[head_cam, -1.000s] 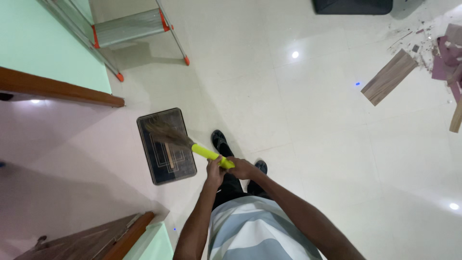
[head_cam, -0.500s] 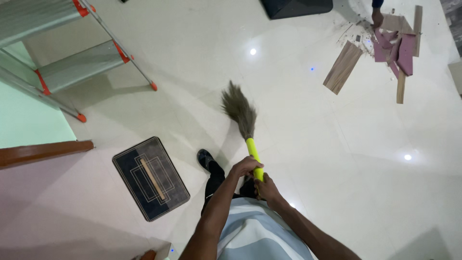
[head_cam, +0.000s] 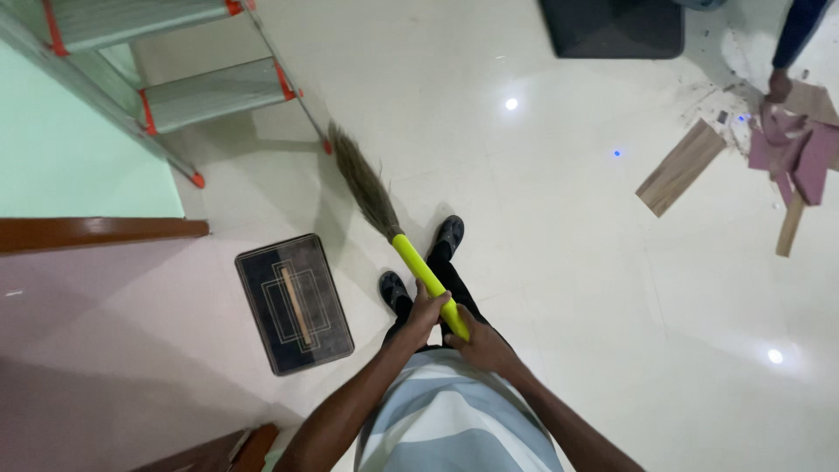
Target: The person sweeps debris and dust across a tiled floor using a broom, moving between different rooms and around a washing machine and a ladder.
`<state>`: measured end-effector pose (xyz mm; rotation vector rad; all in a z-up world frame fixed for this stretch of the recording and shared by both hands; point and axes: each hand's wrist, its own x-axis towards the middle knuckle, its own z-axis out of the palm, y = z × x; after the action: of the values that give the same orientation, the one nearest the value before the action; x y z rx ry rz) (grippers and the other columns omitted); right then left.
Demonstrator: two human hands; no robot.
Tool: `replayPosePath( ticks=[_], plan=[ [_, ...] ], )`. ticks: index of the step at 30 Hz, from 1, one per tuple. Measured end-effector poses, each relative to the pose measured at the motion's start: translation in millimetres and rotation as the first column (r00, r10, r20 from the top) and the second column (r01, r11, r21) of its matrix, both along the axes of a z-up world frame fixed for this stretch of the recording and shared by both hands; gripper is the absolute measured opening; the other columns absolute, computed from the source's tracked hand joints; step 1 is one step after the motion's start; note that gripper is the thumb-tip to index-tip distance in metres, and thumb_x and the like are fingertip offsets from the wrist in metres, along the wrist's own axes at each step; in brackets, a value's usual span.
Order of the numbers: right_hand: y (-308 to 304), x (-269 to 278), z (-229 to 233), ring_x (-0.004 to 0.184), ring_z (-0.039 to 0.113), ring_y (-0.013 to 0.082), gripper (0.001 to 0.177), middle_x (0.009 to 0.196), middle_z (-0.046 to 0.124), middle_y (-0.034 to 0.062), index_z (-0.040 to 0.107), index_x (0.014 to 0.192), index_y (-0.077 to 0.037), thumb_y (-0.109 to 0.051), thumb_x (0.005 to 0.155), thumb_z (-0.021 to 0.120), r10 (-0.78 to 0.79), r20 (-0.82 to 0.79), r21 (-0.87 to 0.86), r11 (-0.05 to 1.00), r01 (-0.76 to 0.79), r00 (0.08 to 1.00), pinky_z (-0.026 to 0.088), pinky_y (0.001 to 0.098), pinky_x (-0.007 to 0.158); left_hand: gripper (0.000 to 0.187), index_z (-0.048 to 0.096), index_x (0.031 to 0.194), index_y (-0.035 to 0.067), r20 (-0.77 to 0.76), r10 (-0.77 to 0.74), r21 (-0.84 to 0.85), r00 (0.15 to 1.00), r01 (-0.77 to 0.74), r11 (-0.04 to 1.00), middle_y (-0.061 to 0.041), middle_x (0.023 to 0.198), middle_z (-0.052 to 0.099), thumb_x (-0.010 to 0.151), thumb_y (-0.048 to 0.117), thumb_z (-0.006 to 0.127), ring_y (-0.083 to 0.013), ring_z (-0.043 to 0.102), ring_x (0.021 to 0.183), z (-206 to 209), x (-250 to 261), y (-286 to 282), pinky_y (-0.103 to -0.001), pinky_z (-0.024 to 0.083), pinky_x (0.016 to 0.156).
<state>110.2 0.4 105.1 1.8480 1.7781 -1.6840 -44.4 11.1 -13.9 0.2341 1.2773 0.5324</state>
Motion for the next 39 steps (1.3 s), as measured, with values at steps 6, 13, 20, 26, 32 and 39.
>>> replayPosePath(
  ticks=[6, 13, 20, 26, 32, 39],
  plan=[
    [116, -30, -30, 0.060, 0.055, 0.0150, 0.060, 0.081, 0.064, 0.0075, 0.051, 0.149, -0.011, -0.028, 0.093, 0.065, -0.095, -0.107, -0.330, 0.942, 0.055, 0.990, 0.044, 0.0294, 0.047, 0.092, 0.003, 0.159, 0.017, -0.082, 0.303, -0.143, 0.949, -0.312, 0.939, -0.011, 0.117, 0.060, 0.093, 0.026, 0.066, -0.0233, 0.066, 0.097, -65, -32, 63, -0.044, 0.061, 0.079],
    [123, 23, -79, 0.063, 0.055, 0.0132, 0.041, 0.085, 0.066, 0.0079, 0.060, 0.128, 0.004, -0.027, 0.103, 0.055, -0.709, -0.162, -0.579, 0.632, 0.516, 0.686, 0.043, 0.0269, 0.047, 0.110, -0.015, 0.162, 0.008, -0.171, -0.065, -0.204, 0.983, 0.029, 0.978, -0.021, 0.124, 0.061, 0.092, 0.022, 0.069, -0.0282, 0.068, 0.097, -90, 34, 132, -0.041, 0.060, 0.075],
    [158, 103, -9, 0.066, 0.050, 0.0139, 0.030, 0.091, 0.056, 0.0042, 0.054, 0.123, -0.012, -0.031, 0.100, 0.048, -0.896, -0.003, -0.525, 0.380, 0.761, 0.445, 0.044, 0.0313, 0.054, 0.108, -0.008, 0.161, -0.001, -0.012, -0.495, 0.110, 0.869, 0.493, 0.863, -0.032, 0.142, 0.050, 0.091, 0.028, 0.069, -0.0329, 0.067, 0.114, -70, 172, 212, -0.038, 0.063, 0.086],
    [198, 103, 39, 0.064, 0.051, 0.0148, 0.022, 0.088, 0.051, 0.0051, 0.049, 0.113, -0.008, -0.018, 0.096, 0.059, -0.858, -0.184, -0.375, 0.512, 0.773, 0.479, 0.045, 0.0318, 0.051, 0.094, 0.008, 0.163, -0.004, -0.144, -0.605, 0.334, 0.783, 0.614, 0.715, -0.031, 0.150, 0.048, 0.098, 0.033, 0.065, -0.0349, 0.055, 0.131, -33, 206, 262, -0.040, 0.046, 0.107],
    [215, 55, 53, 0.052, 0.050, 0.0153, 0.042, 0.069, 0.051, 0.0091, 0.050, 0.134, -0.013, -0.022, 0.095, 0.063, -0.616, -0.118, -0.273, 0.774, 0.571, 0.779, 0.042, 0.0317, 0.042, 0.094, 0.004, 0.165, 0.003, -0.212, -0.444, 0.329, 0.871, 0.491, 0.807, -0.028, 0.152, 0.047, 0.098, 0.029, 0.064, -0.0337, 0.051, 0.135, -3, 118, 260, -0.041, 0.043, 0.110],
    [307, -37, -11, 0.053, 0.052, 0.0134, 0.055, 0.078, 0.064, 0.0070, 0.050, 0.149, -0.010, -0.026, 0.097, 0.061, -0.443, -0.189, -0.353, 0.863, 0.360, 0.877, 0.043, 0.0297, 0.043, 0.101, -0.008, 0.162, 0.007, -0.126, 0.082, 0.106, 0.989, -0.068, 0.992, -0.017, 0.118, 0.062, 0.093, 0.025, 0.064, -0.0249, 0.068, 0.094, -48, -22, 297, -0.037, 0.062, 0.073]
  ],
)
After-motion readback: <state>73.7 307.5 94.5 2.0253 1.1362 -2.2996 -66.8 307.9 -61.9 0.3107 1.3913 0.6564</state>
